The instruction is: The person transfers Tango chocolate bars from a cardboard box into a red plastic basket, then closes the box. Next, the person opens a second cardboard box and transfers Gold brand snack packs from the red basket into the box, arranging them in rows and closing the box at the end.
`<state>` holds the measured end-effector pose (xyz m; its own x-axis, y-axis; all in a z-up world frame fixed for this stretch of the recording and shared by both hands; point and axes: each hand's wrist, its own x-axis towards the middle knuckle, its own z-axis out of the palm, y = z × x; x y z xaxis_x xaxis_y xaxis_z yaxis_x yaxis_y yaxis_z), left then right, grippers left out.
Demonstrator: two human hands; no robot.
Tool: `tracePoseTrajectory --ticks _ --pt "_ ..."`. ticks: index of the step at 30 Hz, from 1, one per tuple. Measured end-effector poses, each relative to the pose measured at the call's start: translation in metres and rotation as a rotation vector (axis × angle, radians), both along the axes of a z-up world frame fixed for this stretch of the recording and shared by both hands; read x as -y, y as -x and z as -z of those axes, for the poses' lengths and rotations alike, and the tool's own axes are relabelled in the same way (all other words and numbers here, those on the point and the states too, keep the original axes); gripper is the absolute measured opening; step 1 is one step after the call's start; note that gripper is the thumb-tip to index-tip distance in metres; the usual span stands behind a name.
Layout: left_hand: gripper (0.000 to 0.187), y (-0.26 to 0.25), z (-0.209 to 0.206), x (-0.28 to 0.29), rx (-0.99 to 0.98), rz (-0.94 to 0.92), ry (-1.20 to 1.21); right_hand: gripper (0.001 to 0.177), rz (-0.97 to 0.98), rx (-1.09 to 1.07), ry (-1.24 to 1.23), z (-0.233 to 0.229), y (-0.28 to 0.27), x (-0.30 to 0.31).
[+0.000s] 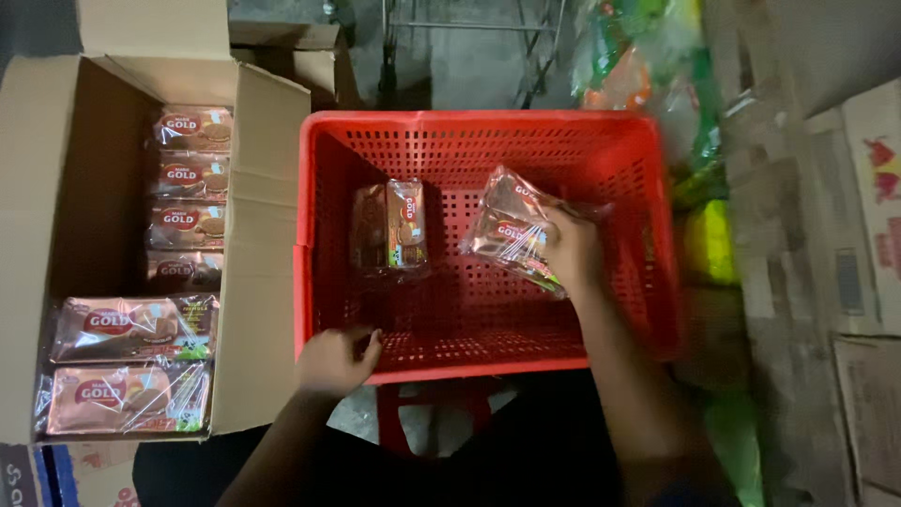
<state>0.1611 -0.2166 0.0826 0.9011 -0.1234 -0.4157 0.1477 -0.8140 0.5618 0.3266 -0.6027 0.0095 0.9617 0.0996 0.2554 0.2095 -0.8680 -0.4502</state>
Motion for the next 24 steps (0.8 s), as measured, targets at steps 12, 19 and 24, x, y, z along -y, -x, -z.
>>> tracePoseTrajectory --ticks 12,19,24 --pt "0.011 0.081 0.024 -0.046 1.0 -0.112 0.11 0.008 -0.108 0.208 -0.548 -0.146 0.084 -0.064" --pt "0.046 0.16 0.049 -0.181 1.18 -0.694 -0.405 0.017 -0.402 0.132 -0.442 -0.182 0.09 -0.146" --pt "0.077 0.168 0.082 -0.198 1.031 -1.044 -0.223 0.02 -0.502 0.148 -0.486 -0.197 0.077 -0.227"
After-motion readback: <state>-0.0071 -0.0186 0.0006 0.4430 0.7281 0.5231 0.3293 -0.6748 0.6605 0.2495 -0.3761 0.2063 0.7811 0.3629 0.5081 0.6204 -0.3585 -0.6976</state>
